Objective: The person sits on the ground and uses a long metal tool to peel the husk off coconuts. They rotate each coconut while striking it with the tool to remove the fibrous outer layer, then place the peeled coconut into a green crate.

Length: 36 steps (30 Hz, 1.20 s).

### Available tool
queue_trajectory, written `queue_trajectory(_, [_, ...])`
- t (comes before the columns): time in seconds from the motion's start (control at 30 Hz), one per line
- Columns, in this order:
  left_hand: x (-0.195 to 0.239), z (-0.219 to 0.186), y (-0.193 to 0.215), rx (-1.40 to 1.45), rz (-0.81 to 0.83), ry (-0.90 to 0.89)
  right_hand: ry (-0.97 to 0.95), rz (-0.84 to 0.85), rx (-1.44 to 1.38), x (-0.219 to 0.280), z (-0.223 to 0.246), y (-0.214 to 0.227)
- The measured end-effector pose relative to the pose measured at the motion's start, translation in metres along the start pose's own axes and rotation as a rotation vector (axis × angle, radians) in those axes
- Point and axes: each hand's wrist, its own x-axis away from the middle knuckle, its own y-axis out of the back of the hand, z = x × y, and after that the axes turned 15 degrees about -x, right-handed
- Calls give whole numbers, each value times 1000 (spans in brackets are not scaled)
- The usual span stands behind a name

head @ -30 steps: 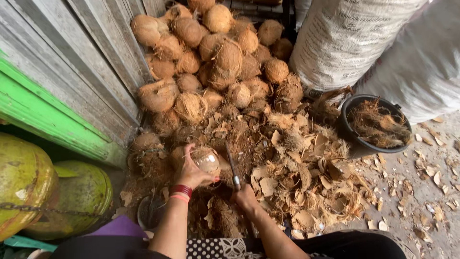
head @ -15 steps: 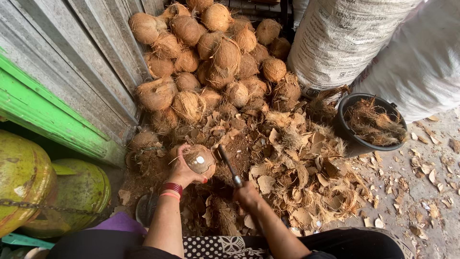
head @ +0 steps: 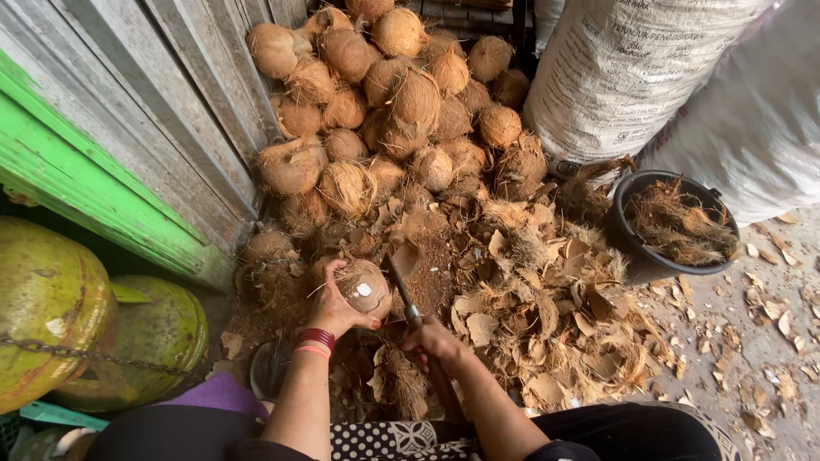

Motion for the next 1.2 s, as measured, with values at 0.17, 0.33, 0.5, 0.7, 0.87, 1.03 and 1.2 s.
queue_trajectory(0.17, [-1, -4, 12, 55, 105, 156, 7, 113, -90, -9, 0, 41])
queue_trajectory(0.33, [11, -14, 16, 74, 211, 60, 114, -328, 121, -10, 15, 68])
queue_trajectory(0.5, [12, -18, 15, 63, 300, -37, 259, -409, 135, 8, 29, 53])
queue_trajectory(0.7, [20, -11, -1, 1, 219, -18, 91, -79, 118, 12, 15, 20])
queue_trajectory(0.87, [16, -11, 1, 637, 36, 136, 125, -218, 146, 10, 21, 35])
queue_trajectory(1.03, [14, -23, 1, 364, -100, 149, 218, -307, 281, 28, 23, 22])
queue_trajectory(1.2, [12, -31, -7, 115, -102, 21, 44, -157, 196, 57, -1, -12])
